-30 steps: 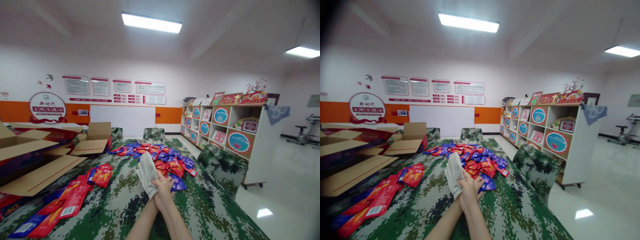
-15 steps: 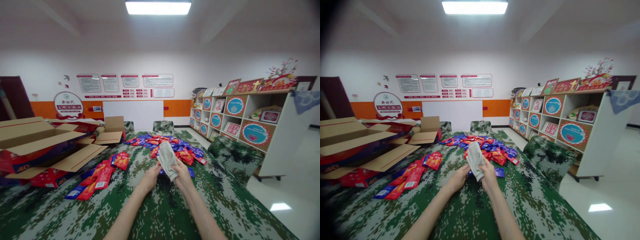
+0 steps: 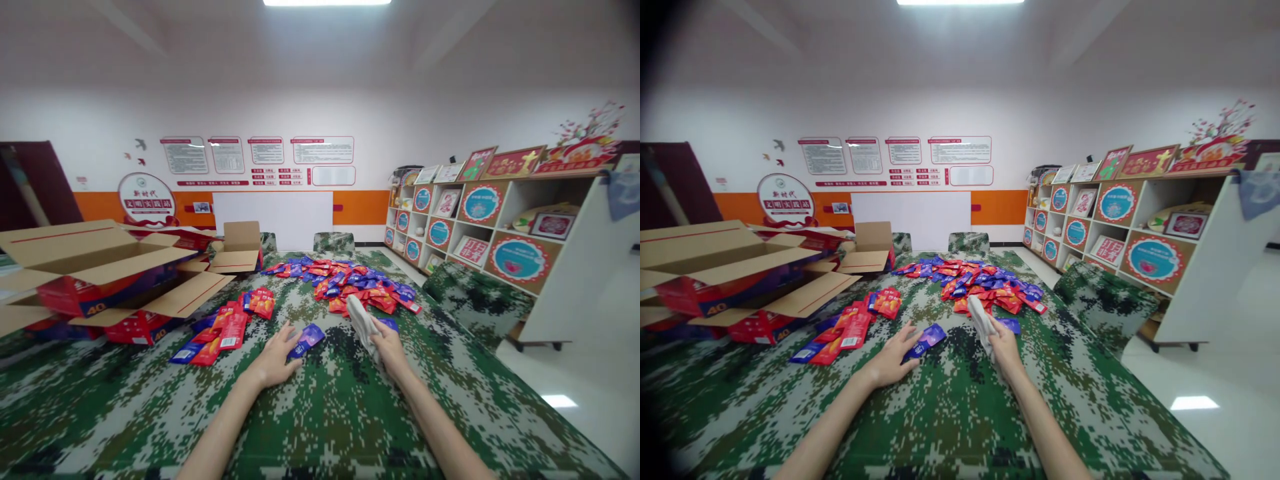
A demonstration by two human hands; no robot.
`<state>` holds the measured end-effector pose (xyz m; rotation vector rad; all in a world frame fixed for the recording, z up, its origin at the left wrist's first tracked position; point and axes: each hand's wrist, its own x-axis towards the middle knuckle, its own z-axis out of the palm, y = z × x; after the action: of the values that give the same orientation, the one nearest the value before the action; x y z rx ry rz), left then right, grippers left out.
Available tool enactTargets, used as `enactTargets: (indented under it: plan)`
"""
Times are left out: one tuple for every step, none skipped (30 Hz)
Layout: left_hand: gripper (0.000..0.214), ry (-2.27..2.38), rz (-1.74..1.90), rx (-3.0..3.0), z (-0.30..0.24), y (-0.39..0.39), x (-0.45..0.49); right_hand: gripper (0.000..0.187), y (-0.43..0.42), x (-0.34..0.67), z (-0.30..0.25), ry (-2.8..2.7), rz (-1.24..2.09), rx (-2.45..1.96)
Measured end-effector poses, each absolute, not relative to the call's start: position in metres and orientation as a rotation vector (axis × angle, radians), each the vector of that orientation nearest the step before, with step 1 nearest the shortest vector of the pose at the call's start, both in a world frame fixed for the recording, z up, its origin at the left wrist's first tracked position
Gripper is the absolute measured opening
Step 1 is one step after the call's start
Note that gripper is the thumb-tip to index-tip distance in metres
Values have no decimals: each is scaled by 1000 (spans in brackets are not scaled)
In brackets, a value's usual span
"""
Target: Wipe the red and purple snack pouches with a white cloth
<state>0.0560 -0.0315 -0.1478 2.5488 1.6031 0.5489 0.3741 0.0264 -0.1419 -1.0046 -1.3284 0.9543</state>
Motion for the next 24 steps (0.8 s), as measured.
enactTargets:
  plan:
    - [62,1597,551,2535,-147,-35,56,60,23,365,-140,-1481,853,-1000]
    - [63,1581,559,2530,-147,-38,57,61,19,354,-138,-1636,748,-976]
    - [63,1565,565,2528,-148,-42,58,62,15,341,-135,-1784,643,-941]
    - [61,1548,565,2525,-151,-45,60,64,9,326,-133,-1912,542,-903]
    - [60,1538,567,2518,-154,-49,61,66,4,311,-132,-2036,450,-875]
    - [58,1528,569,2511,-157,-52,62,67,-2,296,-132,-2151,368,-872]
    - [55,1521,574,2504,-160,-55,63,68,-8,281,-133,-2271,313,-889]
    - [51,1513,579,2497,-162,-58,63,68,-12,268,-135,-2380,281,-919]
    - [48,1504,582,2494,-164,-60,64,70,-16,256,-137,-2468,263,-955]
    - [45,1496,584,2496,-165,-61,63,71,-18,247,-139,-2533,252,-999]
    - [43,1487,585,2500,-165,-61,63,73,-19,241,-141,-2580,244,-1045]
    - [42,1477,583,2505,-165,-60,62,73,-17,237,-143,-2610,234,-1093]
    - [43,1469,584,2510,-166,-59,61,71,-14,236,-144,-2629,218,-1130]
    - [44,1463,585,2515,-167,-58,60,67,-9,236,-145,-2646,198,-1147]
    - [46,1460,583,2520,-168,-57,59,63,-3,238,-145,-2659,174,-1150]
    - [49,1462,579,2523,-169,-55,59,59,5,241,-145,-2657,147,-1156]
    - [51,1466,571,2527,-171,-54,58,57,13,245,-145,-2645,124,-1175]
    - [52,1470,560,2531,-172,-54,58,56,22,248,-145,-2622,111,-1215]
    - [53,1473,550,2535,-173,-54,57,56,31,252,-144,-2592,108,-1275]
    - [53,1475,543,2539,-173,-54,57,55,40,255,-144,-2556,113,-1347]
    - [53,1476,537,2542,-173,-55,58,54,47,259,-143,-2524,121,-1407]
    - [53,1478,535,2543,-173,-55,58,53,54,262,-141,-2502,131,-1444]
    - [53,1480,534,2542,-172,-56,58,51,59,264,-140,-2487,138,-1461]
    - [53,1485,531,2540,-172,-57,59,50,63,267,-138,-2480,142,-1465]
